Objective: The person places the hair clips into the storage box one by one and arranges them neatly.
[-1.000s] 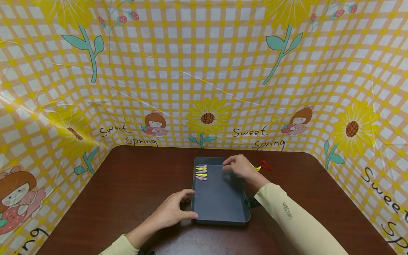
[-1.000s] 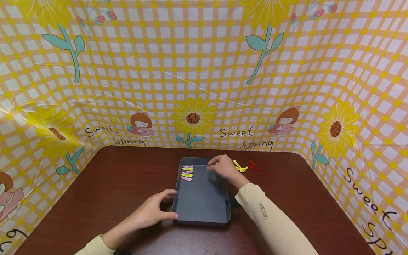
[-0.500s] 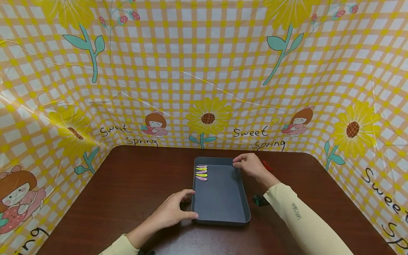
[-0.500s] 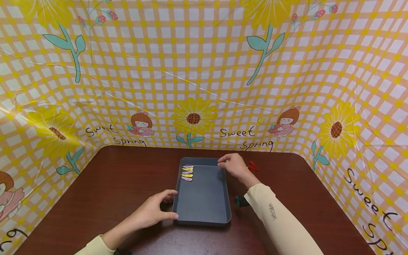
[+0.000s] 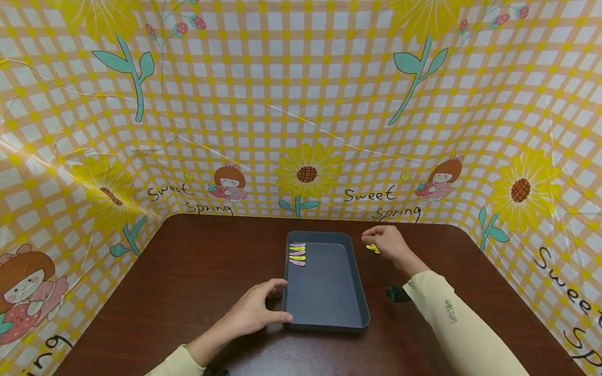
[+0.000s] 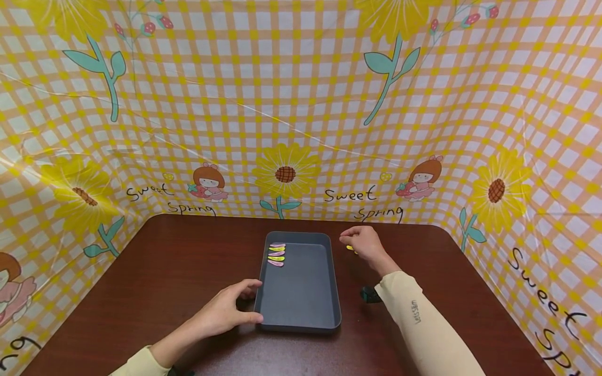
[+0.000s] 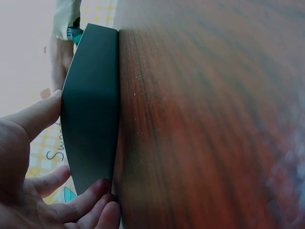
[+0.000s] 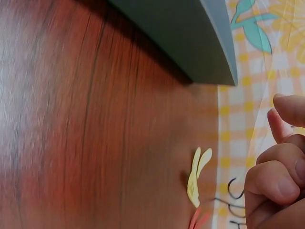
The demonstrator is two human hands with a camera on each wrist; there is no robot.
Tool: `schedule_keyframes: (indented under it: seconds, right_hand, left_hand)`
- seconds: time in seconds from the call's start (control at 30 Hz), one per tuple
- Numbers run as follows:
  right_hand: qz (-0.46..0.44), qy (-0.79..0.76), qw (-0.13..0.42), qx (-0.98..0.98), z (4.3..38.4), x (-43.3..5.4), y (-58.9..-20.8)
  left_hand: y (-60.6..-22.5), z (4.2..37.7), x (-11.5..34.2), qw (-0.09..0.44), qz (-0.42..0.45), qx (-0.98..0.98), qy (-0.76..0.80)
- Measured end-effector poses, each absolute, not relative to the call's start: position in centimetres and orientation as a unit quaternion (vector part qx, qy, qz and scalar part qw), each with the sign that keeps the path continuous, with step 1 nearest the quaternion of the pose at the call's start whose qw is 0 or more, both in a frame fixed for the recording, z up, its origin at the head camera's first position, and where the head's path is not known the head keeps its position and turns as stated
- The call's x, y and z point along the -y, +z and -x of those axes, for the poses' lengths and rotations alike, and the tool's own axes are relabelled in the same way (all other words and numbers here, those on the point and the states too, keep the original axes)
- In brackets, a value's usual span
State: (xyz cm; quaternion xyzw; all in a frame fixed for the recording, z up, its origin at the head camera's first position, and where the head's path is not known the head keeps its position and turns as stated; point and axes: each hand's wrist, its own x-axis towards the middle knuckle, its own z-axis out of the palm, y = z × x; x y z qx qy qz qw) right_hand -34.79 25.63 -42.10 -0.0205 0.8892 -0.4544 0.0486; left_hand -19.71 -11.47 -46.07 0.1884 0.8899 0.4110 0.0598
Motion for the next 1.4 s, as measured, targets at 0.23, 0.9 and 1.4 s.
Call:
schedule_keyframes:
  seconds: [0.23,0.9,1.4]
  right_hand:
    - [0.000,-0.452,0.041,-0.891,35.0,-27.2,-42.8]
    - [-0.041,-0.457,0.041,-0.888,35.3,-29.8,-44.2]
    - [-0.057,-0.474,0.037,-0.878,36.1,-31.0,-45.5]
  left_hand:
    - [-46.2,19.7,11.5,0.070,-0.186,-0.887,0.417]
    - [-46.3,19.6,11.5,0.070,-0.178,-0.888,0.417]
    - [-46.2,19.9,11.6,0.066,-0.177,-0.891,0.412]
